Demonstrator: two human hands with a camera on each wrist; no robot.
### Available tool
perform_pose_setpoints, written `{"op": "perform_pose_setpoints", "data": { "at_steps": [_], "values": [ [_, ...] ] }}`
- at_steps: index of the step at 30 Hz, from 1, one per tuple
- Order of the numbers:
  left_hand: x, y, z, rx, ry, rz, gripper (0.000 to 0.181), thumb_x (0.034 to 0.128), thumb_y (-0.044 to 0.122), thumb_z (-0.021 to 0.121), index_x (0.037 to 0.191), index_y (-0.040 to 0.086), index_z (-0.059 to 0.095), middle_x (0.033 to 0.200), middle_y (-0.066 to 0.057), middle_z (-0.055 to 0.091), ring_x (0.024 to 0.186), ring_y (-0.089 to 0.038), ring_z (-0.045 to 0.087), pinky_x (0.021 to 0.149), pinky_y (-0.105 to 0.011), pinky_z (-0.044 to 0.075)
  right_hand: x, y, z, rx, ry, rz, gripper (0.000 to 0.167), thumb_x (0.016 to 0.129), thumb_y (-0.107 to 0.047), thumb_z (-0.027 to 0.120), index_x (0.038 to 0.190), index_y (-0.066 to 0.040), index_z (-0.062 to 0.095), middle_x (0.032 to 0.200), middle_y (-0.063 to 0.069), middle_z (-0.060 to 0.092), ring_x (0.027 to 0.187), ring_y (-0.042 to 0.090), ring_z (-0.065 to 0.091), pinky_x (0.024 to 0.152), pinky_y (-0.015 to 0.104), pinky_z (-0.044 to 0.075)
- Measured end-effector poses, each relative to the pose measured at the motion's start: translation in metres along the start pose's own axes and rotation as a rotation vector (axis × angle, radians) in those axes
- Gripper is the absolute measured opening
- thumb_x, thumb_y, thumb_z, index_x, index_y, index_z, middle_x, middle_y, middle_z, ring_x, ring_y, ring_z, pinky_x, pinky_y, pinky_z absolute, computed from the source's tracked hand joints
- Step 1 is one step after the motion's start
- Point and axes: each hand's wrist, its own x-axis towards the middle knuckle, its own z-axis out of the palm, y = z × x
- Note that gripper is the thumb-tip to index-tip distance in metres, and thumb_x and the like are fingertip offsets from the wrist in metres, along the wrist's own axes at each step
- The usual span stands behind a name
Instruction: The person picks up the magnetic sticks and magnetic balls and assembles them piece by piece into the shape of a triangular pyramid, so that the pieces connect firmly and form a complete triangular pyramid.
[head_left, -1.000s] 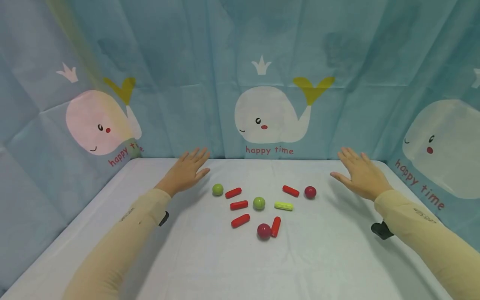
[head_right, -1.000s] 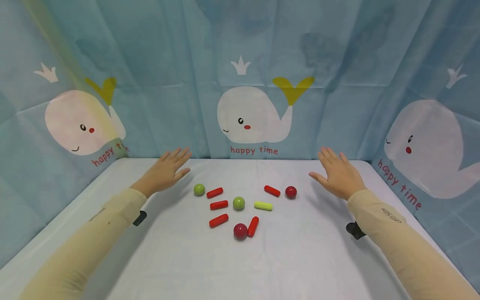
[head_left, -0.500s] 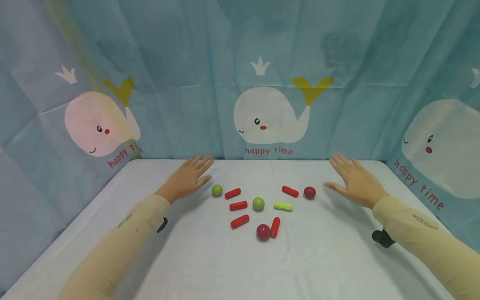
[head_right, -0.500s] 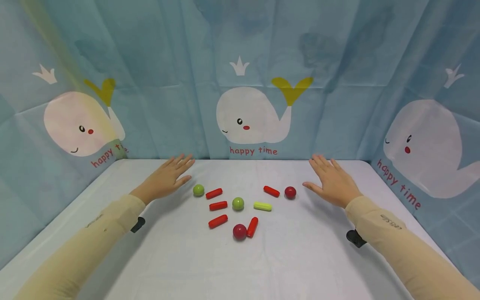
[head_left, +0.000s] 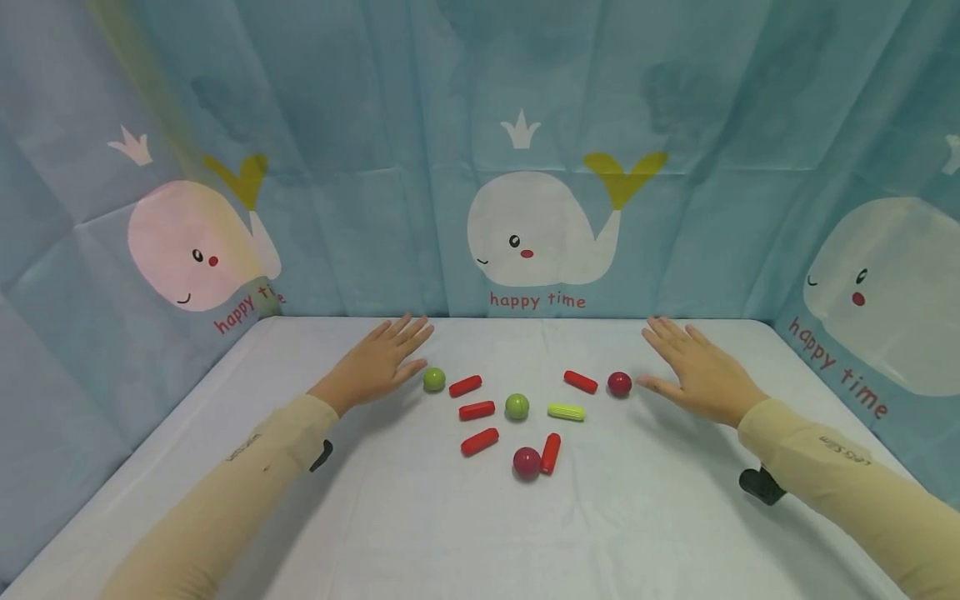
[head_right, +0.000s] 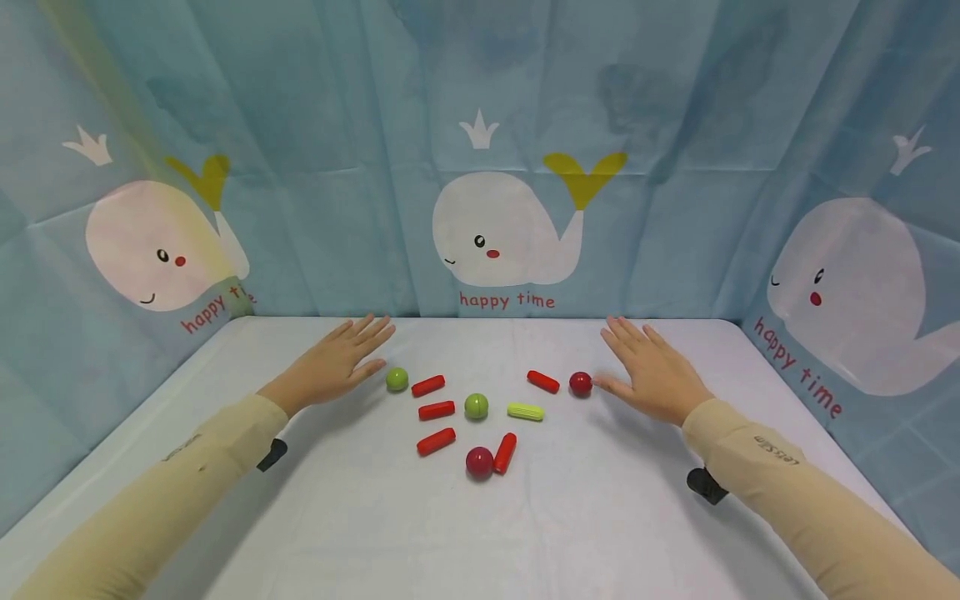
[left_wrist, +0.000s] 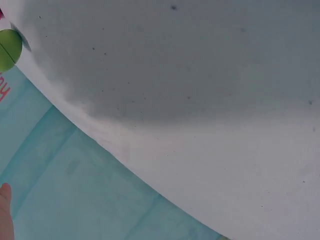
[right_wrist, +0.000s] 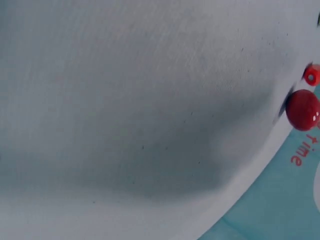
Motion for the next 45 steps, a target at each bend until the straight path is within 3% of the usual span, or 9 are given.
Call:
{"op": "perform_pose_setpoints", "data": {
  "at_steps": [15, 34, 45],
  "values": [
    [-0.005, 0.013, 0.002, 0.003, -0.012, 0.048, 0.069, 0.1010, 0.045, 0.048, 0.158, 0.015, 0.024, 0.165, -0.010, 0.023, 0.154, -0.035, 0.019, 0.124, -0.054, 0.016, -0.003, -0.022, 0.007, -0.015, 0.006, -0.082, 0.080, 0.091, -0.048, 0.064, 0.152, -0.005, 0.037, 0.160, 0.018, 0.033, 0.149, 0.038, 0.029, 0.119, 0.058, 0.025],
    [-0.014, 0.032, 0.004, -0.003, 0.010, 0.133, 0.067, 0.1003, 0.040, 0.053, 0.157, 0.014, 0.029, 0.163, -0.009, 0.030, 0.153, -0.033, 0.024, 0.123, -0.053, 0.020, -0.009, -0.041, 0.011, 0.010, 0.042, -0.164, 0.077, 0.091, -0.049, 0.064, 0.151, -0.008, 0.040, 0.160, 0.015, 0.035, 0.148, 0.034, 0.032, 0.120, 0.052, 0.027],
    [-0.018, 0.039, 0.006, -0.016, -0.012, 0.162, 0.067, 0.1000, 0.042, 0.053, 0.157, 0.015, 0.029, 0.164, -0.009, 0.029, 0.153, -0.032, 0.023, 0.123, -0.052, 0.020, -0.009, -0.054, 0.013, 0.004, 0.040, -0.196, 0.079, 0.090, -0.053, 0.063, 0.152, -0.009, 0.039, 0.160, 0.012, 0.036, 0.148, 0.032, 0.034, 0.117, 0.055, 0.030]
  ]
}}
